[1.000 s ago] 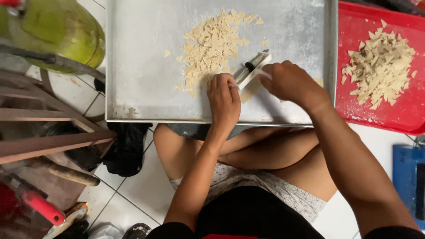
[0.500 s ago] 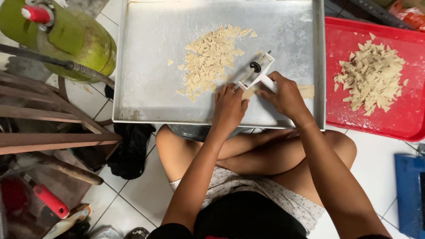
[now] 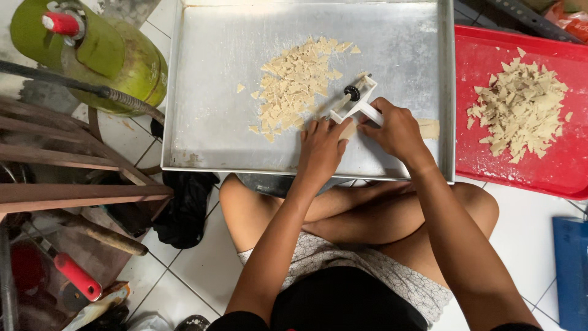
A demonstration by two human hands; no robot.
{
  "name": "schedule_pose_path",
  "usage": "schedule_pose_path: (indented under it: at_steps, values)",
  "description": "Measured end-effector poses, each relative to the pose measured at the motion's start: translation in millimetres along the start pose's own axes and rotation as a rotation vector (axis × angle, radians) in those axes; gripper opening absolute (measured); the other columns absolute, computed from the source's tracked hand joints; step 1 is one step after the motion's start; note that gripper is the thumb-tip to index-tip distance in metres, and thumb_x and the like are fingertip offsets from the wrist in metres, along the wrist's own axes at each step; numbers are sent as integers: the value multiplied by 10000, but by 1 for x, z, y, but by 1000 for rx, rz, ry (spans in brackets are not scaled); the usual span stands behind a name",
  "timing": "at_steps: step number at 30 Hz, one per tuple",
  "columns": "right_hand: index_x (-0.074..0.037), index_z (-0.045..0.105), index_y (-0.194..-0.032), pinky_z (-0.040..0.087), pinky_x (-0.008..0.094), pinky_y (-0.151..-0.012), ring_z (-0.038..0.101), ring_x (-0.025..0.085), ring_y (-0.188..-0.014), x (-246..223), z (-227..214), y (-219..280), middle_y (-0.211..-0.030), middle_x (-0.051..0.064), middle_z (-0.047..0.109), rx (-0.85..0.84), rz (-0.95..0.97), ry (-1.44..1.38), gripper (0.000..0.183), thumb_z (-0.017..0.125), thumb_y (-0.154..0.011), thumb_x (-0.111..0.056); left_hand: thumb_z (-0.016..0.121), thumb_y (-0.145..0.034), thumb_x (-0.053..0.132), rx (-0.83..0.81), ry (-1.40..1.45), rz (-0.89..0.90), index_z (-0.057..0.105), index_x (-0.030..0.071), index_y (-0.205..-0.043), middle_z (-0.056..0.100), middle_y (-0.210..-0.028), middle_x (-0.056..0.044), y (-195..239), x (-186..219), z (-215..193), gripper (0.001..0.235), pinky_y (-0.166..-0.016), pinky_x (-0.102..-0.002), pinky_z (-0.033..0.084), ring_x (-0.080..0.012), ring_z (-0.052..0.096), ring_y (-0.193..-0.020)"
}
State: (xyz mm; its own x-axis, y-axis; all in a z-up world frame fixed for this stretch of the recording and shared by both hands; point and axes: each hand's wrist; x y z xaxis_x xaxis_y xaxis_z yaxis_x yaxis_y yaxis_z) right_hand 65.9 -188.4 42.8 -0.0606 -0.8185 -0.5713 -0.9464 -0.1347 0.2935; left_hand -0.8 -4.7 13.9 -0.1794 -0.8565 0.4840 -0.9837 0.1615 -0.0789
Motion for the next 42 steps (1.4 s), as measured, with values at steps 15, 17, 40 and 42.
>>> schedule_pose_path:
  at_steps: [15,17,40,42]
  values:
    - [-116,691,-1180,546,540,-915,694,416,-1074,10,-14,-8,-1070,159,740,192,-173,-72,275,725,-1016,-334,705,-945,180,101,67,-50,596,87,-1286,537,-1133,-106,0,3,-7,369,-914,-466,479,-293,524,-1091]
    - [-82,689,-1217,545,562,-908,686,449,-1069,0,-29,18,-1061,208,738,157,-192,-56,302,694,-1030,-318,714,-930,172,117,42,-53,611,94,-1258,535,-1140,-93,0,0,-3,353,-908,-462,483,-292,524,-1100]
    - [-112,667,-1339,594,583,-844,729,497,-970,-14,-25,67,-973,276,745,-204,-60,458,446,505,-1035,-395,548,-970,125,197,200,157,710,81,-1177,602,-914,-71,-3,-14,9,267,-764,-459,566,-335,679,-874]
    - [-108,671,-1335,597,578,-830,728,500,-970,-14,-22,59,-982,274,738,-209,-73,500,441,500,-1044,-392,531,-971,160,219,217,160,712,85,-1165,607,-908,-63,-3,-12,6,276,-731,-459,556,-324,670,-852]
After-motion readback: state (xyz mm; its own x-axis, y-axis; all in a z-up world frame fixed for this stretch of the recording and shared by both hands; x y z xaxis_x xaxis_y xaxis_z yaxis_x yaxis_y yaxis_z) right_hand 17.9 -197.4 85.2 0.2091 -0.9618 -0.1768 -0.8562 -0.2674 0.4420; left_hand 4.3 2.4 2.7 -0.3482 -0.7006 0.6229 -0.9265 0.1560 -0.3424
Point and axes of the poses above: each hand's wrist, its own y-axis away from the middle knuckle, its own z-axis out of the palm, x = y × z
